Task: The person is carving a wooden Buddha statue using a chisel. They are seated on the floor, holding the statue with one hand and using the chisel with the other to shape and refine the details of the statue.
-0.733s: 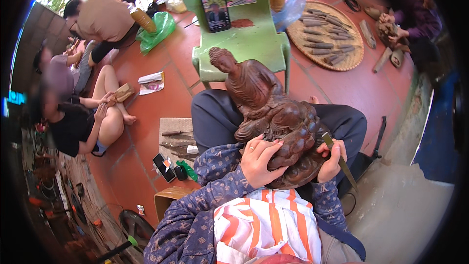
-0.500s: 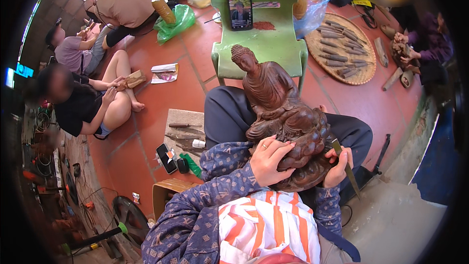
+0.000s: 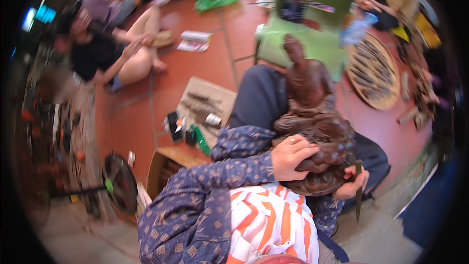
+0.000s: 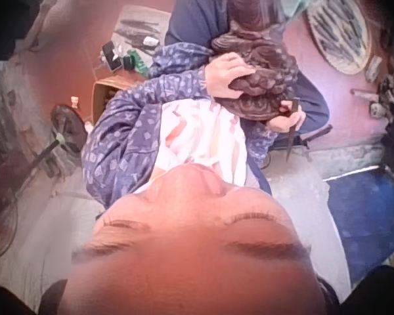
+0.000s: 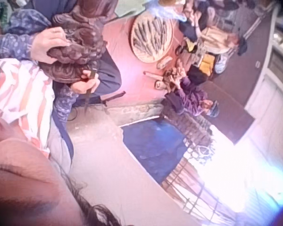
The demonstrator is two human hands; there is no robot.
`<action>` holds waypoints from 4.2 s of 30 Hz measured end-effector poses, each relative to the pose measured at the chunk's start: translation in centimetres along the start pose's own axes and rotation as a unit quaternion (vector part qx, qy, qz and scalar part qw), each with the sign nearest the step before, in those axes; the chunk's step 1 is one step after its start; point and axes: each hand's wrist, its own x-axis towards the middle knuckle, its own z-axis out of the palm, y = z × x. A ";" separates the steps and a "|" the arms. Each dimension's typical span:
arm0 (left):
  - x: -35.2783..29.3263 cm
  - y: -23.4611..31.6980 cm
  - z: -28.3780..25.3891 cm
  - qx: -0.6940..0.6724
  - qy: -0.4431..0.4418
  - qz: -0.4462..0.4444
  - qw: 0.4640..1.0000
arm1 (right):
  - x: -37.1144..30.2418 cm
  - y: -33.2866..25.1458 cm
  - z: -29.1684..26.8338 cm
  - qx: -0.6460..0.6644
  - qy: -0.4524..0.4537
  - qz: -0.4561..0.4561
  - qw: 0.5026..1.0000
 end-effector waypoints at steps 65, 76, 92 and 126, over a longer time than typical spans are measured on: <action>2.3 -14.4 -2.3 0.003 0.109 -0.309 0.945 | 2.1 2.6 -2.1 0.105 -0.083 0.121 0.984; 1.9 -14.4 -2.2 0.057 0.092 -0.305 0.946 | 1.9 2.9 -2.2 0.114 -0.089 0.113 0.983; 1.9 -14.7 -1.5 0.080 0.104 -0.288 0.949 | 2.0 2.9 -2.4 0.122 -0.079 0.114 0.983; 1.7 -14.2 -1.8 0.090 0.107 -0.287 0.948 | 1.9 4.0 -1.5 0.073 -0.044 0.098 0.992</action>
